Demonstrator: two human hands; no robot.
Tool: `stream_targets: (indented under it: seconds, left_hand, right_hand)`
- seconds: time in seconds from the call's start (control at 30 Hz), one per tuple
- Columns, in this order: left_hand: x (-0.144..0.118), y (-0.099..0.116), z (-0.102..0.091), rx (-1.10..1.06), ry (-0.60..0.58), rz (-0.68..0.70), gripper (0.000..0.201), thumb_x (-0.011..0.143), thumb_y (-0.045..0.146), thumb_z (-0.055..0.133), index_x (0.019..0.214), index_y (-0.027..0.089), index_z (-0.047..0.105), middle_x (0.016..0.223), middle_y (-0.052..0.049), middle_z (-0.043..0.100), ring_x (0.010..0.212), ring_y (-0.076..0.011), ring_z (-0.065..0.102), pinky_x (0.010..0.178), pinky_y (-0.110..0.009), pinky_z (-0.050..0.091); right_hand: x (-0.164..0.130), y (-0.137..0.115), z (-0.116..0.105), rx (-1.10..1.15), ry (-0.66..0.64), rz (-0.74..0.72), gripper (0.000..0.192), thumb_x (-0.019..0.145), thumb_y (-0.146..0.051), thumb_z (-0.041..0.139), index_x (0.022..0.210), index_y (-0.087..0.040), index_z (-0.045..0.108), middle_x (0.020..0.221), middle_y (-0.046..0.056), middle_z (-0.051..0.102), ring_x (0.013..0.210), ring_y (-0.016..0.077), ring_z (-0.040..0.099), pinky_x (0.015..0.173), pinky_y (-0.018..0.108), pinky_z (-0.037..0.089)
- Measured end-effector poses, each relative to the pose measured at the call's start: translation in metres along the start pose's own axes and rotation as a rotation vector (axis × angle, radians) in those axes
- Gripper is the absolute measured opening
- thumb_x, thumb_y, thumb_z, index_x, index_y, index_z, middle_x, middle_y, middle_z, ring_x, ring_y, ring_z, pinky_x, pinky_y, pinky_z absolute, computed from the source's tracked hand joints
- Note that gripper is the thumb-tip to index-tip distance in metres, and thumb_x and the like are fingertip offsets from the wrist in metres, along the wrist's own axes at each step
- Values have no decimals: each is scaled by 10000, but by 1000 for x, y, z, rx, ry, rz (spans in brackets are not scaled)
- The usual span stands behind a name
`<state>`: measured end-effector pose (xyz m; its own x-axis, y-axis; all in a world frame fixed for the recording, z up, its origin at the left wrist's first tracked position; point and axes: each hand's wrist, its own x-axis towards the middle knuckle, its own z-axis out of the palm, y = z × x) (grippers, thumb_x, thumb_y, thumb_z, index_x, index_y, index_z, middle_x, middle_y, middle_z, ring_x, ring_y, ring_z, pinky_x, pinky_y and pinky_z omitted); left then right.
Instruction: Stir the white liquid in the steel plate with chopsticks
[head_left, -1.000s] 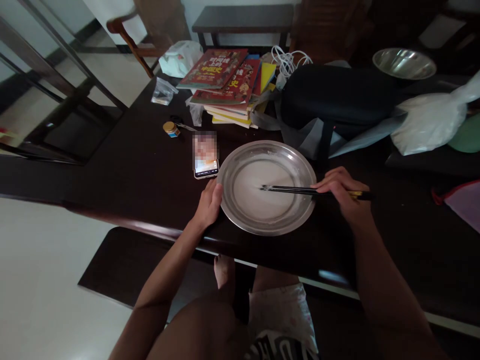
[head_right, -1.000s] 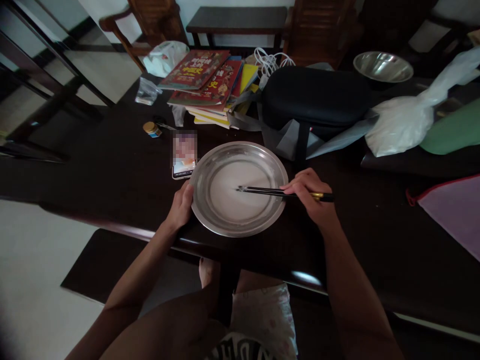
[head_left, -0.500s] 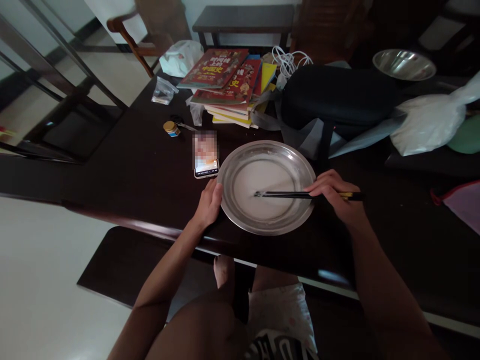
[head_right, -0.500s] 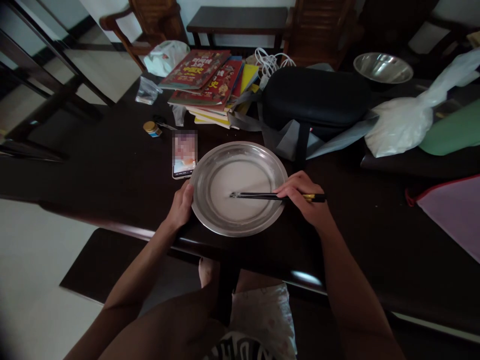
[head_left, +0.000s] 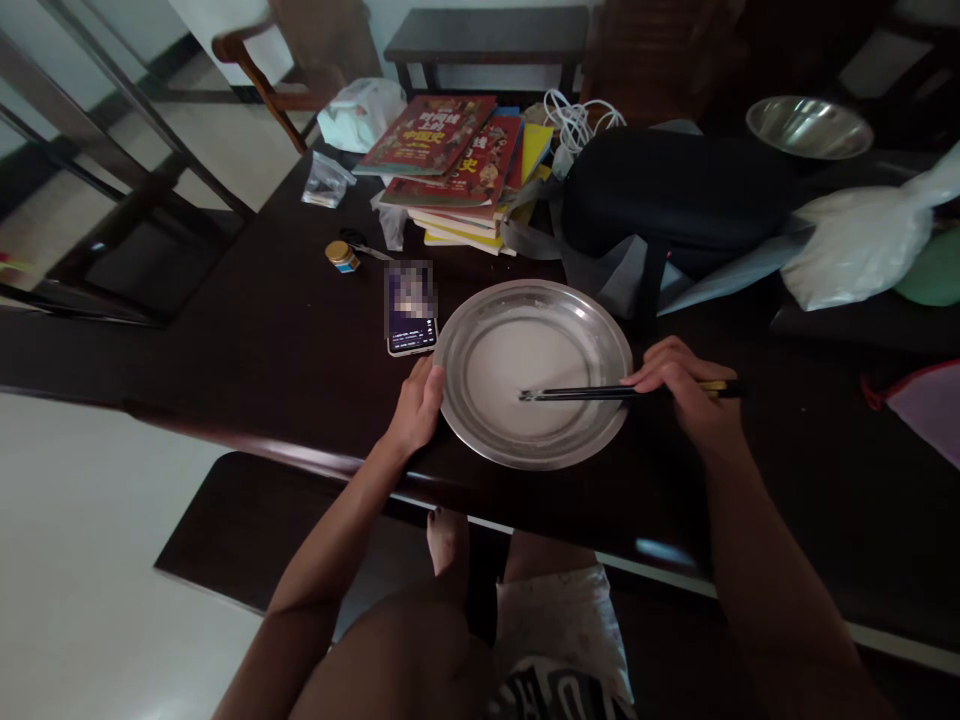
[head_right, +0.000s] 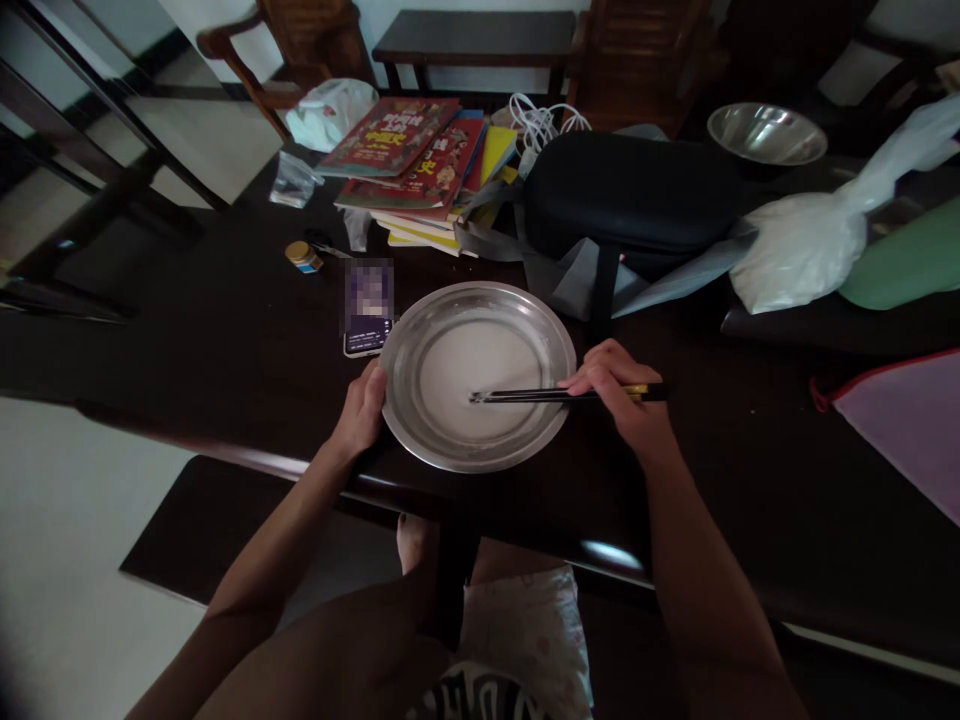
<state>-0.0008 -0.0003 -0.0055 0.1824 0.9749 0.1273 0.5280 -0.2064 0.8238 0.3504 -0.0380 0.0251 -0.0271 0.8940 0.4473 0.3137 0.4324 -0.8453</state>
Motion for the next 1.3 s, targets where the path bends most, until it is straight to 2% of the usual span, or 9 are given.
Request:
stream_targets:
  seconds: [0.1,0.27,0.4,0.57,0.7,0.87,1.0,1.17,1.3]
  left_hand:
    - [0,-1,0,0,5,-1,860,1009,791,234,1245,131,733,1209,-173,752,1153,-317,681,1054,-483,529]
    - [0,0,-1,0,3,2,831,1023,768,230,1248,147,734,1208,-164,756,1149,-310,684,1049,-478,532]
    - [0,0,-1,3,8,6,813,1026,759,241,1249,154,737,1192,-159,758,1124,-304,690,1037,-471,542]
    - [0,0,-1,-11,4,9,829,1017,775,241,1241,151,739,1185,-160,757,1145,-310,684,1051,-482,535]
    - [0,0,-1,-19,11,0,809,1018,766,264,1255,153,736,1220,-167,751,1168,-313,683,1060,-469,532]
    - [0,0,-1,-7,5,-4,805,1027,749,256,1253,143,736,1210,-172,752,1151,-317,686,1055,-484,532]
    - [0,0,-1,-6,8,0,811,1026,755,247,1258,147,731,1216,-166,750,1159,-313,682,1058,-477,530]
    - [0,0,-1,3,2,1,837,1016,777,231,1235,147,736,1194,-165,748,1157,-316,674,1055,-480,524]
    - [0,0,-1,6,4,-6,843,1009,787,231,1208,147,743,1183,-167,748,1133,-315,674,1042,-482,526]
  right_hand:
    - [0,0,0,-33,-74,-21,283,1014,-390,626,828,-323,828,845,21,825,836,248,658,779,443,525]
    - [1,0,0,-9,6,-18,336,1028,-362,603,765,-321,808,770,19,800,798,241,645,751,437,517]
    - [1,0,1,-33,-92,-30,267,1021,-357,622,851,-317,824,863,19,825,844,239,667,782,434,533]
    - [0,-1,0,-2,-4,-30,325,1038,-348,595,798,-323,813,795,17,806,821,243,647,749,422,514]
    - [0,0,-1,-25,-92,-25,278,1027,-354,612,851,-329,825,862,15,823,856,243,659,776,432,527]
    - [0,1,-2,-3,-5,-15,320,1028,-349,604,790,-318,816,785,22,804,814,239,629,750,429,509]
    - [0,0,-1,-33,-84,-9,269,1010,-369,633,828,-327,828,843,11,822,845,237,653,772,424,522]
    - [0,0,-2,-6,13,6,336,1023,-368,603,759,-327,807,772,12,796,814,233,633,772,424,502]
    - [0,-1,-2,-31,-81,0,279,1017,-364,622,828,-322,823,844,15,823,847,235,657,787,430,519]
